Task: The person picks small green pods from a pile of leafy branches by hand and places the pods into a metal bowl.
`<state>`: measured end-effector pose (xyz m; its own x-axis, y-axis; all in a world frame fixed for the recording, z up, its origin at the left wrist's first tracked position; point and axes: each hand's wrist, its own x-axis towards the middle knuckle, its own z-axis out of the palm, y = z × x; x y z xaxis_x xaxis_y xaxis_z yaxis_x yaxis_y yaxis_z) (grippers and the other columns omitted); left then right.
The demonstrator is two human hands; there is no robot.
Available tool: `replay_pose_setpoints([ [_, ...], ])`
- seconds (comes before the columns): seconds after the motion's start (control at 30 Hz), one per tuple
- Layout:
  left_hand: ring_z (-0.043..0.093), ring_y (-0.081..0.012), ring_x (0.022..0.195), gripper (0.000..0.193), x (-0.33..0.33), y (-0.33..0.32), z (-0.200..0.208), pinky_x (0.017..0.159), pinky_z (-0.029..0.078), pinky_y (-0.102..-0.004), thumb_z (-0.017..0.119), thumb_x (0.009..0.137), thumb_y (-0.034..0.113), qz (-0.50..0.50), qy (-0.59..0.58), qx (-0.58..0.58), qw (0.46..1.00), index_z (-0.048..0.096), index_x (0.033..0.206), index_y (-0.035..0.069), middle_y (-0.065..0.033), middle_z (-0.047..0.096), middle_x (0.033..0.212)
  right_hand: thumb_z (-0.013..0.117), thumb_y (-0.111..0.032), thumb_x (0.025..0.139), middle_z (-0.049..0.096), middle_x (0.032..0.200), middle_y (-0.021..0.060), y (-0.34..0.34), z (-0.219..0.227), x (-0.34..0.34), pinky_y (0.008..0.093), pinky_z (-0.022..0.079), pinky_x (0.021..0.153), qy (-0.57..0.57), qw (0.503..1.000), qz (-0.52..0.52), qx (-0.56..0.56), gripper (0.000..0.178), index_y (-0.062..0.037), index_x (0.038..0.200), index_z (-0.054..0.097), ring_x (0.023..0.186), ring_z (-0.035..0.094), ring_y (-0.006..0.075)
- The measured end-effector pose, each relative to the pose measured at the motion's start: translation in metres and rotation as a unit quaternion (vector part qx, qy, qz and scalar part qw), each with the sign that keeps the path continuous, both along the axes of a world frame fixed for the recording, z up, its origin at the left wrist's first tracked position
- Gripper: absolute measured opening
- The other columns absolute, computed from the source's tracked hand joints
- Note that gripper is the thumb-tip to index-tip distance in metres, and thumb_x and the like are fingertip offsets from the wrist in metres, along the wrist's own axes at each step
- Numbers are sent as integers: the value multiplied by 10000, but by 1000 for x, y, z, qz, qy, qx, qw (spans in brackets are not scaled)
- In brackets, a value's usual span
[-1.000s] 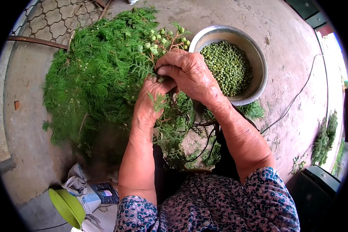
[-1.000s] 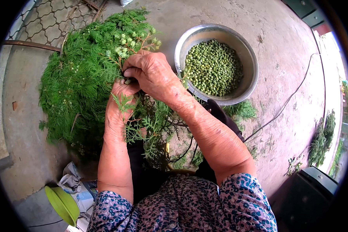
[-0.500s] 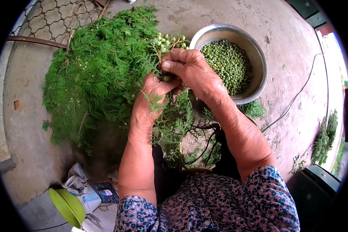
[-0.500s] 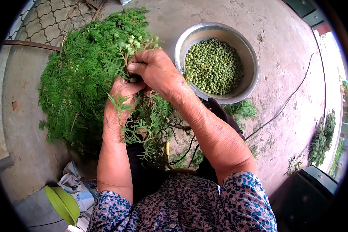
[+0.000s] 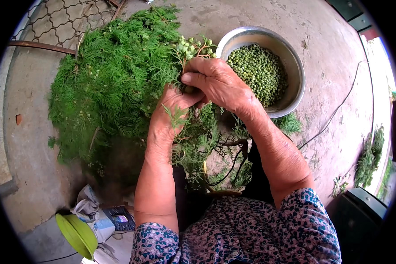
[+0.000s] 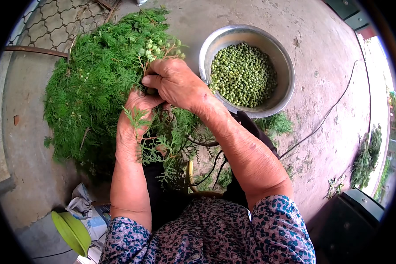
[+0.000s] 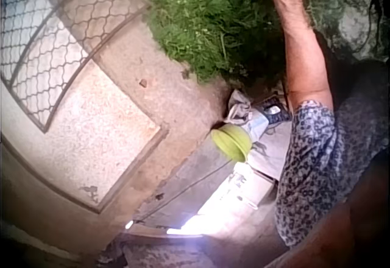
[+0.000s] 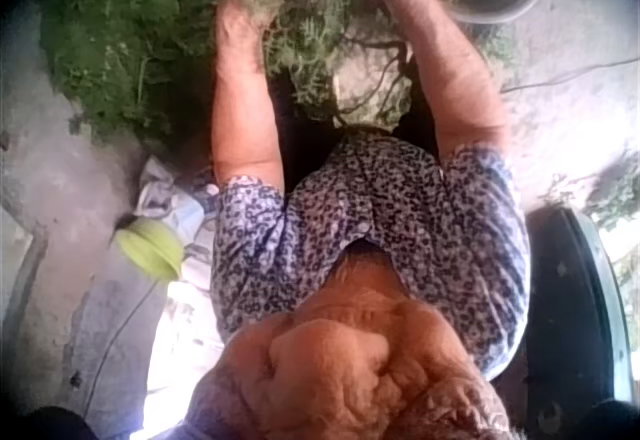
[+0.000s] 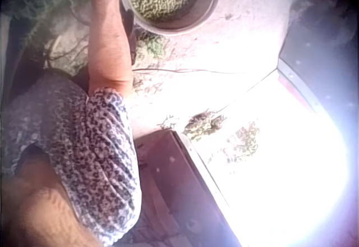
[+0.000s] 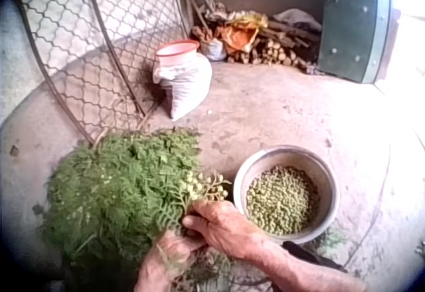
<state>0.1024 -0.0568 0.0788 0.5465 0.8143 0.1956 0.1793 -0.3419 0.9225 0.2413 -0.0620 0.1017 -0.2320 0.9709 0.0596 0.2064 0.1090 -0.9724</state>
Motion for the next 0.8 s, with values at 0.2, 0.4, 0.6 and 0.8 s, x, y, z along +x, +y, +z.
replay_pose_setpoints([
  [0.2,454,-97,556,126,4,-5,11,502,349,-257,542,778,130,8,-10,-38,999,513,740,13,-23,489,618,523,-133,854,537,636,74,-1,-7,-5,295,436,548,-91,990,-60,90,147,5,808,540,572,515,138],
  [0.4,444,-94,540,129,4,-6,16,501,351,-249,586,748,126,42,-71,-202,976,509,759,23,-7,487,616,519,-152,863,529,636,75,0,-9,-7,293,428,505,-38,997,-51,42,173,12,813,537,569,510,137],
  [0.6,513,-108,604,113,1,-3,16,553,410,-234,580,732,82,36,-124,-293,947,541,808,8,-29,552,671,454,-267,905,461,528,15,-3,8,-9,228,337,424,28,998,-42,-27,301,-12,770,541,441,409,70],
  [0.8,542,-132,690,212,-4,4,5,611,426,-247,605,793,94,13,-135,-222,965,516,970,17,-48,570,792,474,-201,901,534,631,35,-7,11,4,194,373,451,269,946,-104,-150,210,-8,828,516,477,449,86],
])
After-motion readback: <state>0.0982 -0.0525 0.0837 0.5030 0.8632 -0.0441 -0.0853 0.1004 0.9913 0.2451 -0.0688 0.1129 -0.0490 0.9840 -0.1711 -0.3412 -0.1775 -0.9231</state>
